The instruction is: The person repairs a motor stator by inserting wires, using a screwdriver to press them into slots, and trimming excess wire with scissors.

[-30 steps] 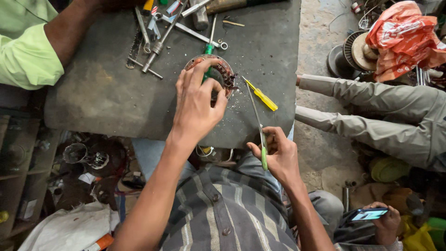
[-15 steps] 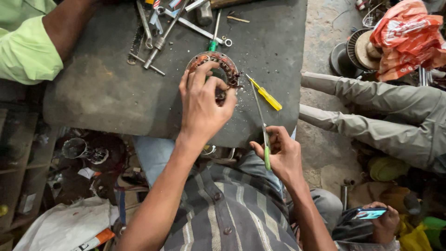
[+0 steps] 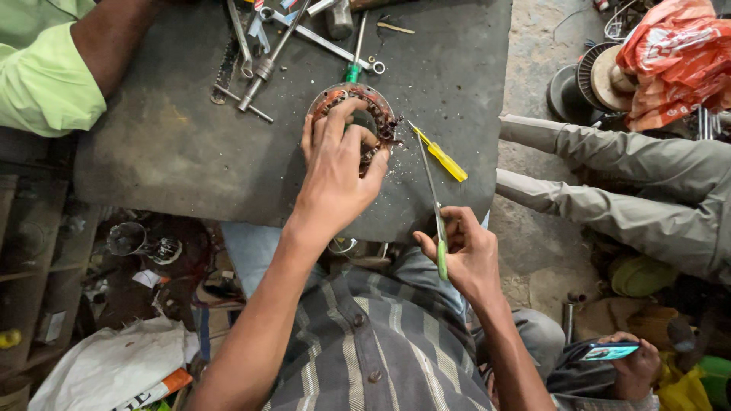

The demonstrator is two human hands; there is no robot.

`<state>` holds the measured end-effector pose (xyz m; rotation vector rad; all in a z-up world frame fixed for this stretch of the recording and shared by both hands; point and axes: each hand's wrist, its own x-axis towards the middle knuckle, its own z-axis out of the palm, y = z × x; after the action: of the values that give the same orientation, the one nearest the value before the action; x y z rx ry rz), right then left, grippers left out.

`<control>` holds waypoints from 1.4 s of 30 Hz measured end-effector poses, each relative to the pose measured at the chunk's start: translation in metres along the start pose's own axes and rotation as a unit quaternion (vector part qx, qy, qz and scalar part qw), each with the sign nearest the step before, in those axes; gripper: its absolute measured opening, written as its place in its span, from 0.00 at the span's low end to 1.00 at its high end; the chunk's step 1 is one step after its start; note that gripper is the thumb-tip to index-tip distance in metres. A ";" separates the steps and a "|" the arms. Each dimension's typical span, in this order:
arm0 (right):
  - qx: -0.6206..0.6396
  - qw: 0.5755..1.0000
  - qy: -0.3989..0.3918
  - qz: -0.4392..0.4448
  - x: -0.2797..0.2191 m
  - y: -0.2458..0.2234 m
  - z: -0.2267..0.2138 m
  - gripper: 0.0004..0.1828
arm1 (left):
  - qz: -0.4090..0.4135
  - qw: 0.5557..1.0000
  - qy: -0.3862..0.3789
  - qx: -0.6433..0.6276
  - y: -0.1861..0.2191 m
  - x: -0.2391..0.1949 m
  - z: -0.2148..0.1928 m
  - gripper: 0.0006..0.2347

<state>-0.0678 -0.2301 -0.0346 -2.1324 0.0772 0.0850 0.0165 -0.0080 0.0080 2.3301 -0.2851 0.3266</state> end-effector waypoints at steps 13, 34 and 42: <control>0.000 1.000 0.000 -0.001 0.000 0.005 0.001 0.26 | 0.020 0.999 -0.033 0.028 -0.005 0.003 -0.002 0.08; 0.204 0.946 -0.219 0.124 0.002 -0.018 -0.020 0.24 | 0.016 0.999 -0.010 -0.049 -0.003 -0.010 -0.013 0.09; 0.129 0.960 -0.216 0.124 0.015 -0.037 -0.024 0.23 | 0.008 0.999 0.033 -0.029 0.003 -0.020 -0.017 0.07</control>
<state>-0.0488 -0.2308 0.0082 -1.7923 0.0926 0.6506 -0.0059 0.0043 0.0152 2.2561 -0.2784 0.3970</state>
